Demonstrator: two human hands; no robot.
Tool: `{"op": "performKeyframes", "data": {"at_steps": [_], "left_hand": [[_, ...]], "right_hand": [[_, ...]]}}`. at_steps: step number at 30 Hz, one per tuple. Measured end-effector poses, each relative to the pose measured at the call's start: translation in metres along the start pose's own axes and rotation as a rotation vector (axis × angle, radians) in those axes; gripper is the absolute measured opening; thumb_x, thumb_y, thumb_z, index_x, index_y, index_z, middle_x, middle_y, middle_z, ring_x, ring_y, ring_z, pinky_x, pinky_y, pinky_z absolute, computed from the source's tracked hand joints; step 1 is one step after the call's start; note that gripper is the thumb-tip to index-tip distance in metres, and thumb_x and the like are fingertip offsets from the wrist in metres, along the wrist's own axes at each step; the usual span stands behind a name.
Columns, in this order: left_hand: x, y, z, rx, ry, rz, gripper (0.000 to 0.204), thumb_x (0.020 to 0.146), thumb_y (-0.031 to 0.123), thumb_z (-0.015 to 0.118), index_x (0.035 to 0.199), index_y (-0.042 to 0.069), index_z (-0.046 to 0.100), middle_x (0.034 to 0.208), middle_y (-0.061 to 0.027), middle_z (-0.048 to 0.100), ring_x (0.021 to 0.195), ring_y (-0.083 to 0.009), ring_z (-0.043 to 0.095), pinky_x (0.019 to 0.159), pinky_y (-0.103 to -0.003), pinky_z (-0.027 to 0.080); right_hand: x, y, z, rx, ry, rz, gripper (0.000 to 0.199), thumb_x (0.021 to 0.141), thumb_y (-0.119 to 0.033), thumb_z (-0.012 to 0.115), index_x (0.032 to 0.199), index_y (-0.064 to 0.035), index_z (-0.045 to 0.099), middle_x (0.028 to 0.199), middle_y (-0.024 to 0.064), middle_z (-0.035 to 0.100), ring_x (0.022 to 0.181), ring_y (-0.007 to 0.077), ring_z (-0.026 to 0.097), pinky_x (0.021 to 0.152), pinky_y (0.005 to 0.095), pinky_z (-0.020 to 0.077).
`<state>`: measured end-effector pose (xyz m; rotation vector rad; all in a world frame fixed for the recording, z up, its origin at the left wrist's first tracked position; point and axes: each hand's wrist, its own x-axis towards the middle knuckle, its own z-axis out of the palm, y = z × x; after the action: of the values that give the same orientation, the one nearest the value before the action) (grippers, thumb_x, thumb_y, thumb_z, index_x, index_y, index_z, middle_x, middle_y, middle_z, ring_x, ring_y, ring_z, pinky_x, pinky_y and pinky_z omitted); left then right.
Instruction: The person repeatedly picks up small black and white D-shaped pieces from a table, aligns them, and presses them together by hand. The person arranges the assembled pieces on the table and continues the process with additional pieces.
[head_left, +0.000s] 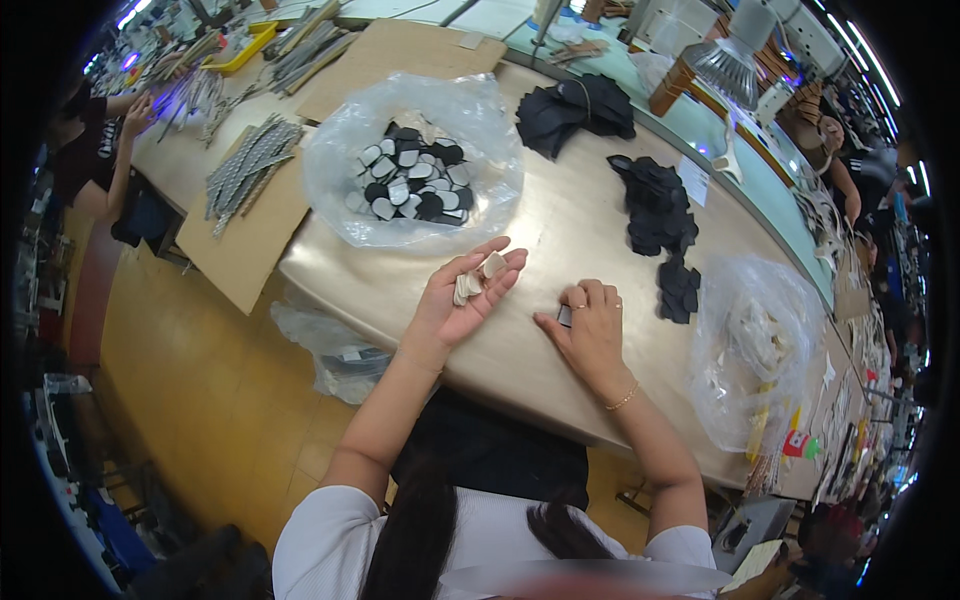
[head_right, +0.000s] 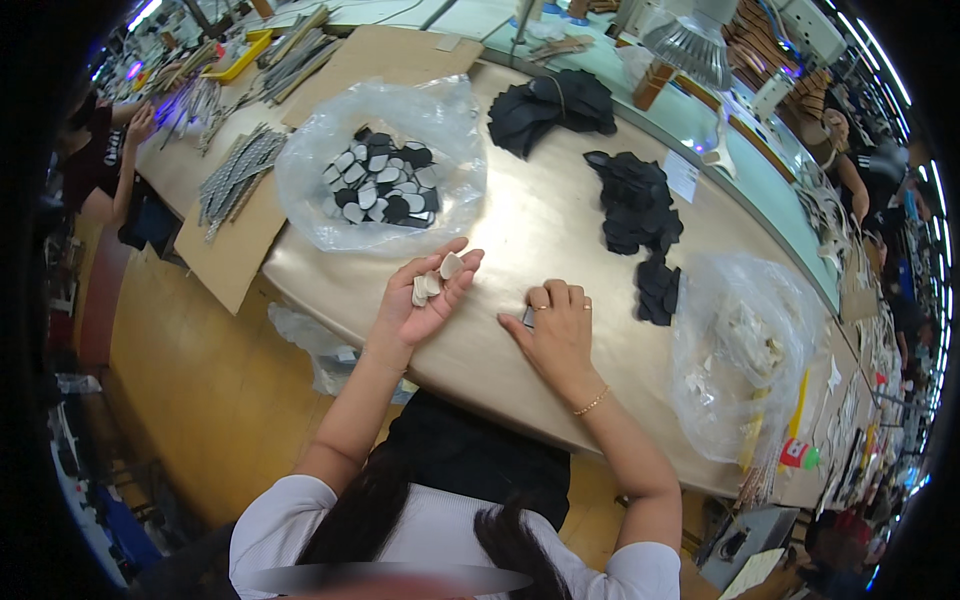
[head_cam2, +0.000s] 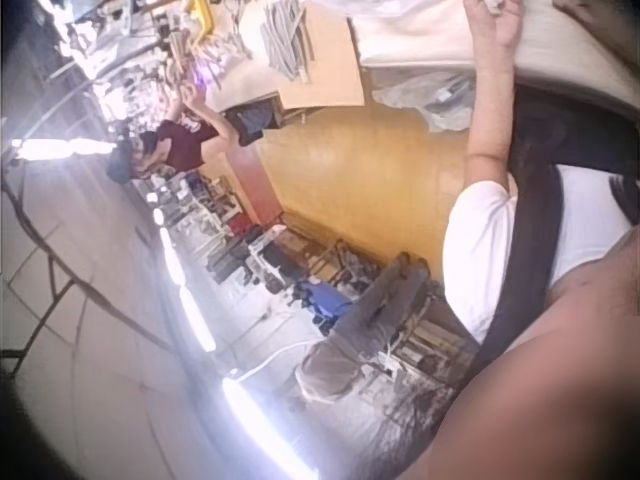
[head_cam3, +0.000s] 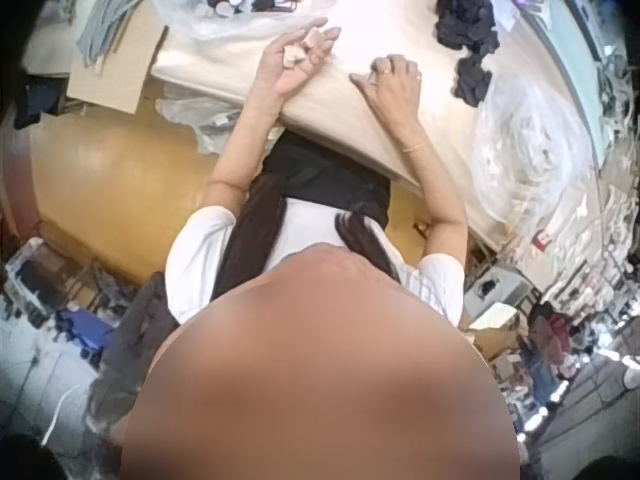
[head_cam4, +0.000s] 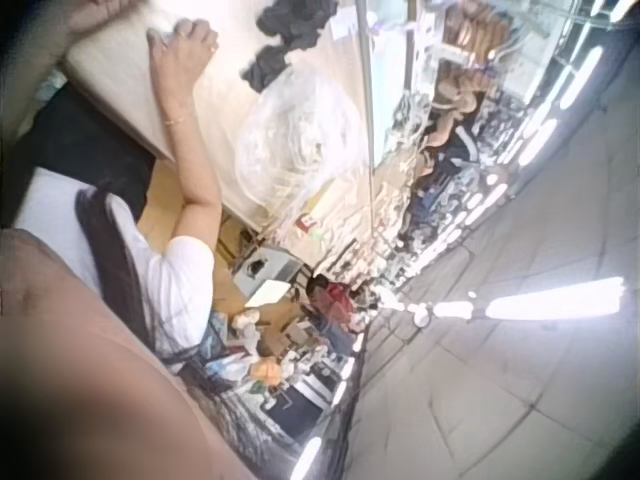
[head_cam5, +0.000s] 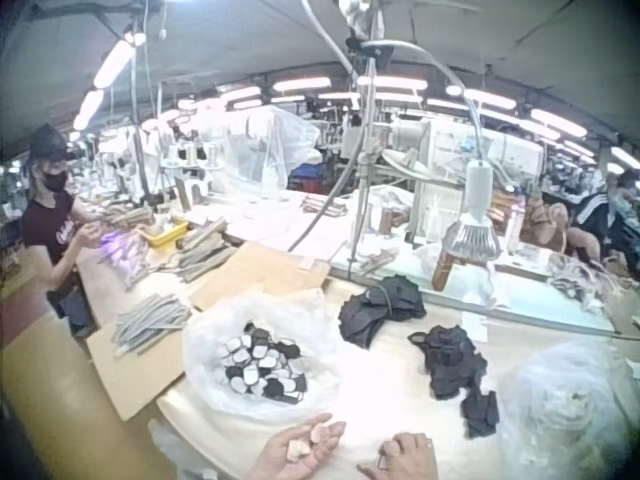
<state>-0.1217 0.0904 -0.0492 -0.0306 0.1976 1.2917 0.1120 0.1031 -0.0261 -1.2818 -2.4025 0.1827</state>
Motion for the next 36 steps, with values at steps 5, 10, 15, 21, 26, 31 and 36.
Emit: {"op": "performKeyframes", "data": {"at_steps": [5, 10, 15, 21, 26, 31, 36], "left_hand": [[0.004, 0.002, -0.003, -0.073, -0.063, -0.006, 0.048, 0.101, 0.009, 0.049, 0.145, -0.009, 0.039, 0.141, -0.0296, 0.052, 0.131, -0.0347, 0.058, 0.108, -0.043, 0.054], [0.001, -0.001, 0.000, -0.125, 0.065, -0.002, 0.041, 0.102, 0.008, 0.046, 0.140, -0.007, 0.044, 0.141, -0.0309, 0.054, 0.128, -0.0370, 0.061, 0.104, -0.045, 0.057], [0.000, 0.000, -0.001, -0.088, 0.158, -0.031, 0.025, 0.103, 0.014, 0.050, 0.122, -0.003, 0.053, 0.131, -0.0234, 0.062, 0.085, -0.0268, 0.072, 0.073, -0.035, 0.062], [-0.003, 0.000, -0.005, 0.155, -0.003, -0.076, 0.024, 0.103, 0.021, 0.057, 0.114, 0.000, 0.060, 0.092, -0.0038, 0.063, 0.041, -0.0087, 0.041, 0.038, -0.025, 0.031], [-0.006, 0.000, 0.006, 0.293, 0.098, -0.046, 0.026, 0.104, 0.022, 0.058, 0.119, 0.001, 0.061, 0.084, -0.0017, 0.059, 0.040, -0.0068, 0.038, 0.037, -0.024, 0.029], [-0.007, -0.002, 0.000, 0.283, 0.052, -0.023, 0.022, 0.101, 0.018, 0.064, 0.118, 0.004, 0.063, 0.085, -0.0021, 0.061, 0.041, -0.0052, 0.037, 0.038, -0.022, 0.028], [-0.003, -0.007, -0.005, 0.355, 0.115, -0.065, 0.016, 0.097, 0.020, 0.070, 0.106, 0.008, 0.064, 0.089, -0.0026, 0.062, 0.043, -0.0045, 0.038, 0.038, -0.019, 0.027]], "right_hand": [[-0.004, 0.005, 0.003, -0.010, 0.061, -0.119, 0.033, 0.085, -0.028, 0.080, 0.080, -0.0085, 0.054, 0.078, 0.0077, 0.056, 0.072, 0.0274, 0.057, 0.062, 0.0392, 0.0447], [-0.002, 0.002, 0.001, 0.036, 0.034, -0.094, 0.032, 0.089, -0.023, 0.077, 0.075, -0.0080, 0.053, 0.062, 0.0077, 0.058, 0.056, 0.0290, 0.060, 0.053, 0.0399, 0.0474], [0.050, -0.001, -0.010, 0.201, -0.066, 0.012, 0.032, 0.091, -0.024, 0.075, 0.076, -0.0043, 0.053, 0.060, 0.0137, 0.059, 0.053, 0.0330, 0.061, 0.053, 0.0397, 0.0484], [0.190, -0.042, -0.022, 0.390, 0.010, -0.047, 0.052, 0.099, -0.055, 0.056, 0.094, -0.0039, 0.063, 0.078, 0.0169, 0.070, 0.076, 0.0392, 0.069, 0.069, 0.0456, 0.0539], [0.255, -0.066, -0.014, 0.893, 0.108, 0.071, 0.066, 0.106, -0.065, 0.031, 0.119, -0.0053, 0.057, 0.111, 0.0108, 0.060, 0.098, 0.0221, 0.056, 0.091, 0.0380, 0.0442], [0.157, 0.006, -0.039, 0.858, -0.026, 0.020, 0.037, 0.104, -0.040, 0.060, 0.114, -0.0055, 0.057, 0.095, 0.0018, 0.060, 0.090, 0.0145, 0.054, 0.080, 0.0303, 0.0456], [0.000, 0.037, -0.076, 0.214, -0.496, 0.243, 0.062, 0.073, -0.002, 0.083, 0.129, -0.0100, 0.059, 0.125, 0.0219, 0.051, 0.106, 0.0413, 0.061, 0.089, 0.0435, 0.0530]]}}
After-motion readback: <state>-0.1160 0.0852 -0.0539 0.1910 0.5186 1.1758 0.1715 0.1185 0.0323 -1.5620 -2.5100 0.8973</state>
